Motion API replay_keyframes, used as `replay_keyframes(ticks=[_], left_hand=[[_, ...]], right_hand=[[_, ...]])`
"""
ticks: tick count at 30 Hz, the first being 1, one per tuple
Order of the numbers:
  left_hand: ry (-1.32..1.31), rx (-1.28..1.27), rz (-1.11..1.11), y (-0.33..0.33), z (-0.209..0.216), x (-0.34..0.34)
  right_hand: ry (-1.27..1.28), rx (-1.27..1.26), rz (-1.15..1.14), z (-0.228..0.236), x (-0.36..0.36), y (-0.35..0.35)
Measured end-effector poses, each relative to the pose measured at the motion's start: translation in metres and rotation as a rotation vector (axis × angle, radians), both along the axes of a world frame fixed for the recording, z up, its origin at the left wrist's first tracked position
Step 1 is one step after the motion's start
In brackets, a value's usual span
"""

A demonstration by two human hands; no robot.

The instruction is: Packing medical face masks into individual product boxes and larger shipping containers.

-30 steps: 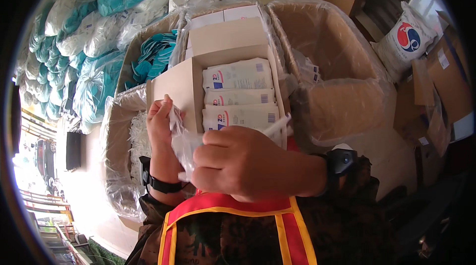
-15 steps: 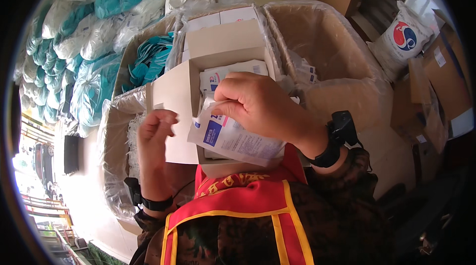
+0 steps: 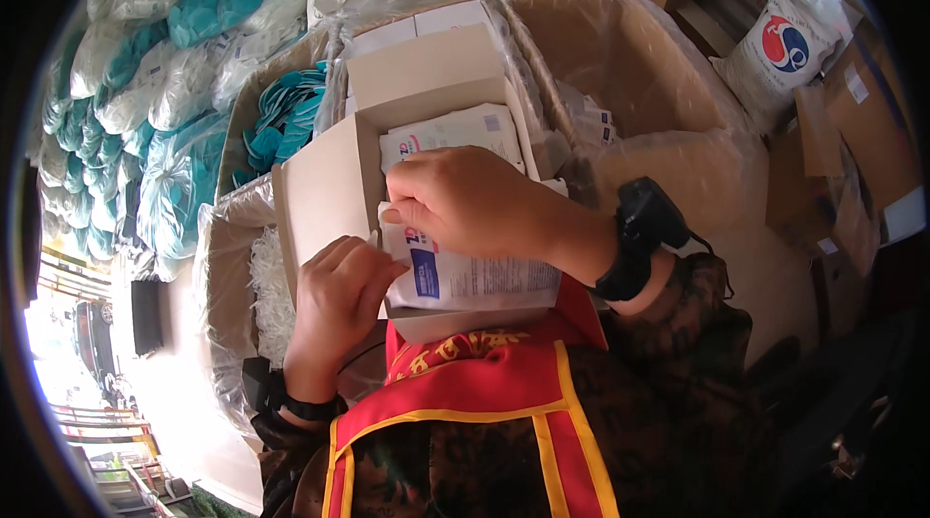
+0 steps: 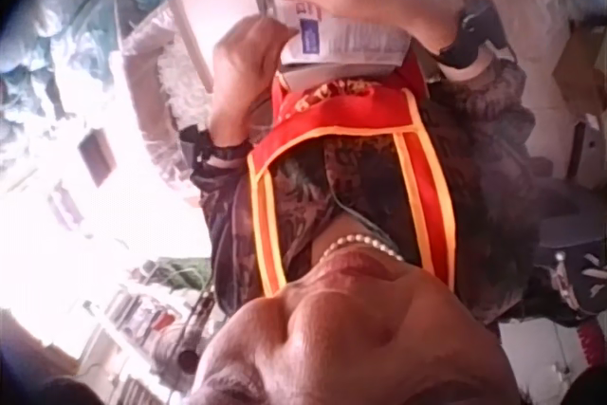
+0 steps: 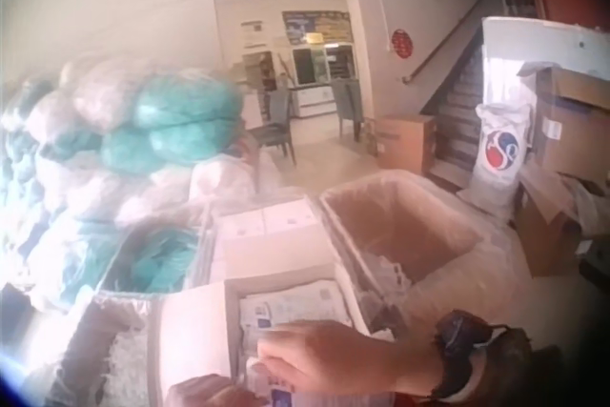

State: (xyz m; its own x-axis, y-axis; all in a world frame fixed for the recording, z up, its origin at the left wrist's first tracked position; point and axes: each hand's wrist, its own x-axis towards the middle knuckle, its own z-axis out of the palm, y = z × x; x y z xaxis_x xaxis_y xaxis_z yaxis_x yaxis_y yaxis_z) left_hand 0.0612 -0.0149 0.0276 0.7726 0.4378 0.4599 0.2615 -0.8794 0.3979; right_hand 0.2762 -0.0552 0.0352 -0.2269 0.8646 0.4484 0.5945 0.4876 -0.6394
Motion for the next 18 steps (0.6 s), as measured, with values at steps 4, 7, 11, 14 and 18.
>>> replay_keyframes(ticks=[4,7,11,14,18], left_hand=[[0.056,0.223,-0.122,0.003,0.008,-0.005],[0.089,0.283,-0.151,0.004,0.010,-0.010],[0.081,0.296,-0.159,-0.001,0.012,-0.014],[0.051,0.251,-0.158,-0.004,0.010,-0.016],[-0.032,0.165,-0.090,-0.011,0.007,-0.019]], right_hand=[[-0.035,-0.086,0.010,-0.011,-0.001,0.013],[-0.031,-0.126,0.020,-0.018,-0.003,0.021],[-0.030,-0.162,0.022,-0.026,-0.008,0.027],[-0.005,-0.133,0.019,-0.031,-0.009,0.029],[0.005,-0.052,0.015,-0.032,-0.008,0.032]])
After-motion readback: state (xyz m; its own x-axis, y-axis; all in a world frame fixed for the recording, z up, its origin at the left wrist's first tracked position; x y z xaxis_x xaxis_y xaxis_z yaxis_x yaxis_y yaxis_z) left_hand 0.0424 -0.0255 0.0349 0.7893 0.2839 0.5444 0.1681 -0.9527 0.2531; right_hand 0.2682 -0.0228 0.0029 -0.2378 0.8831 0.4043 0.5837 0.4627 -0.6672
